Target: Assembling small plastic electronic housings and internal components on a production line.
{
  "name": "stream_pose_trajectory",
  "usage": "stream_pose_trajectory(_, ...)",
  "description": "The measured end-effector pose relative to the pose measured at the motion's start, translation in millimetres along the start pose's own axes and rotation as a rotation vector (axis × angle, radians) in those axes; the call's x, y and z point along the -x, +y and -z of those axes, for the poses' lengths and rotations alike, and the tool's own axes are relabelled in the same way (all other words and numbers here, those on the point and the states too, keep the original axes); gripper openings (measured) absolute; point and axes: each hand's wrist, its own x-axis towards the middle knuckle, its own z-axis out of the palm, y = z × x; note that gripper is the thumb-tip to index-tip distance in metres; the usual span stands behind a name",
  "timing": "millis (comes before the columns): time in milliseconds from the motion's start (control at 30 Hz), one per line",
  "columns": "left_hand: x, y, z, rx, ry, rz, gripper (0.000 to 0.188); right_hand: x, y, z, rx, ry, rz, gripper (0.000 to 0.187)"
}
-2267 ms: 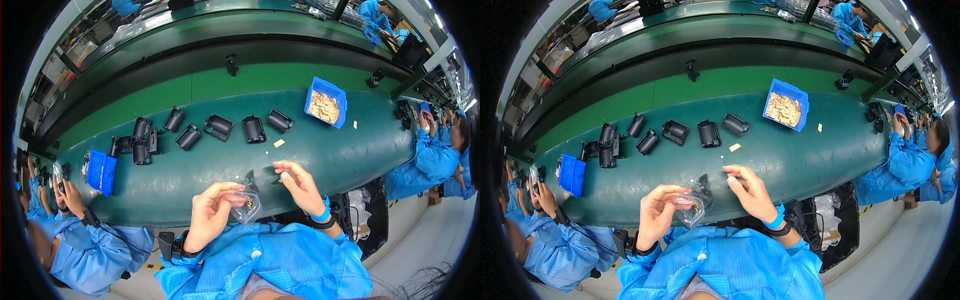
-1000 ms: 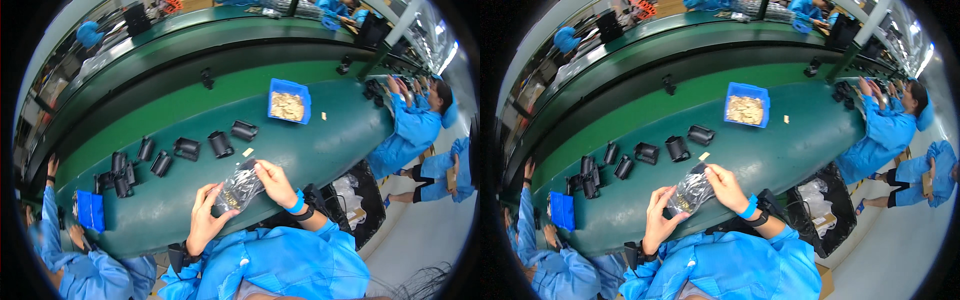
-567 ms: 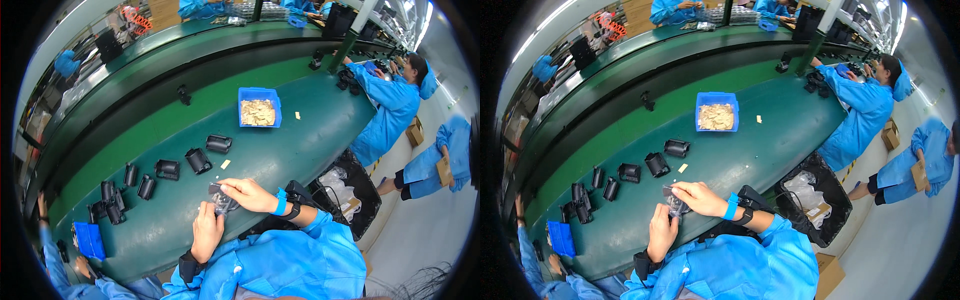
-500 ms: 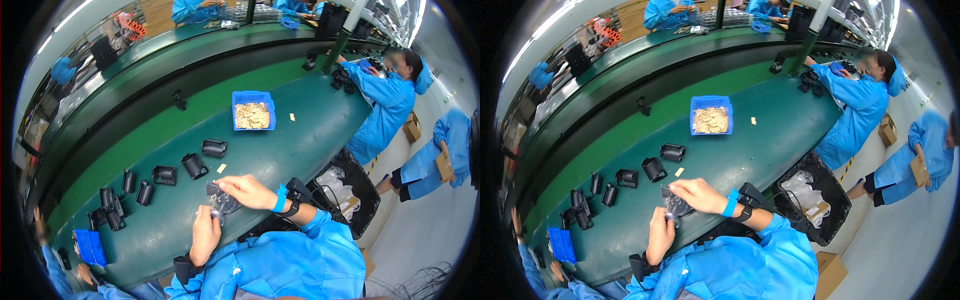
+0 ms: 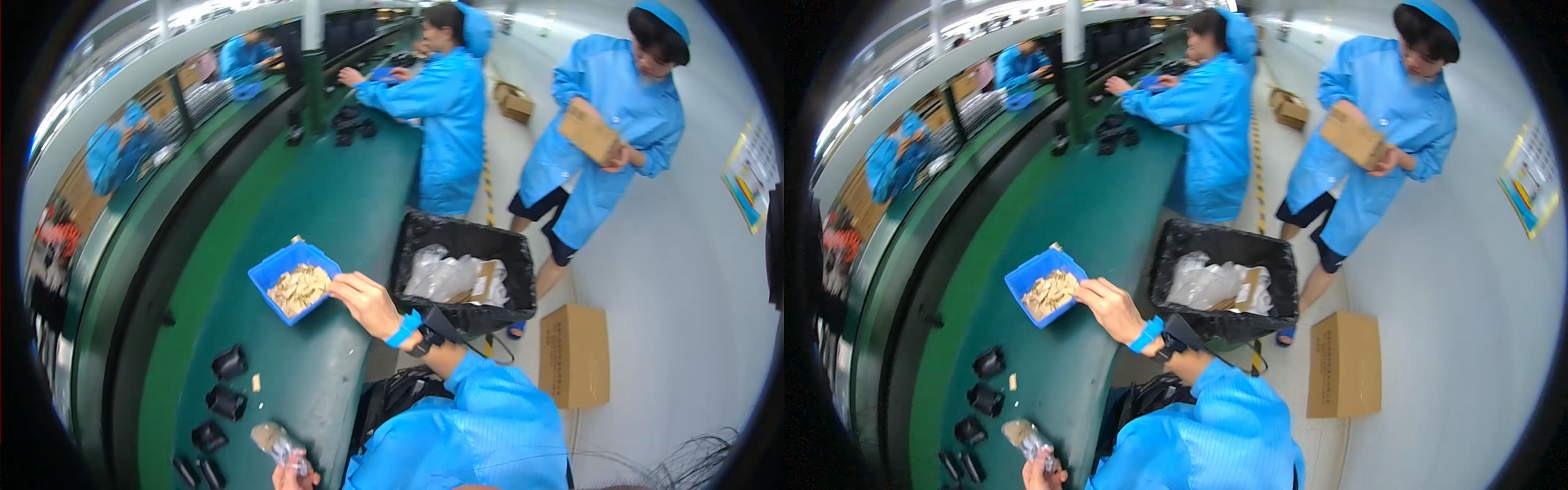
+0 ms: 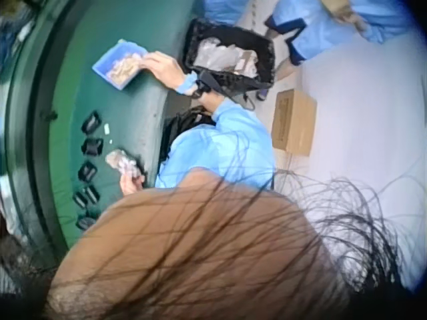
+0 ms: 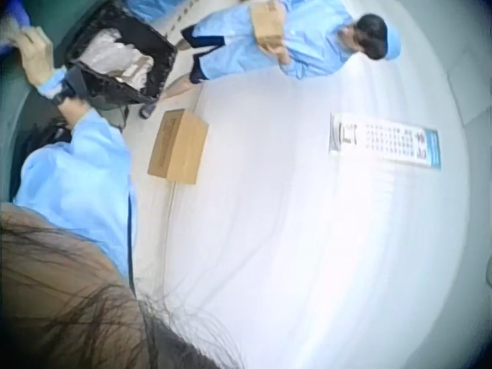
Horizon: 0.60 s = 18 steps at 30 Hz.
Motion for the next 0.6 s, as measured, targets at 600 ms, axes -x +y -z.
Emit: stream_pose_trajectory(600,3.0,9.0,-12.6,-0.102,0.064,-0.016,0.024,172.3,191.6,113.7,-1.623,1.04,-1.16,0.007)
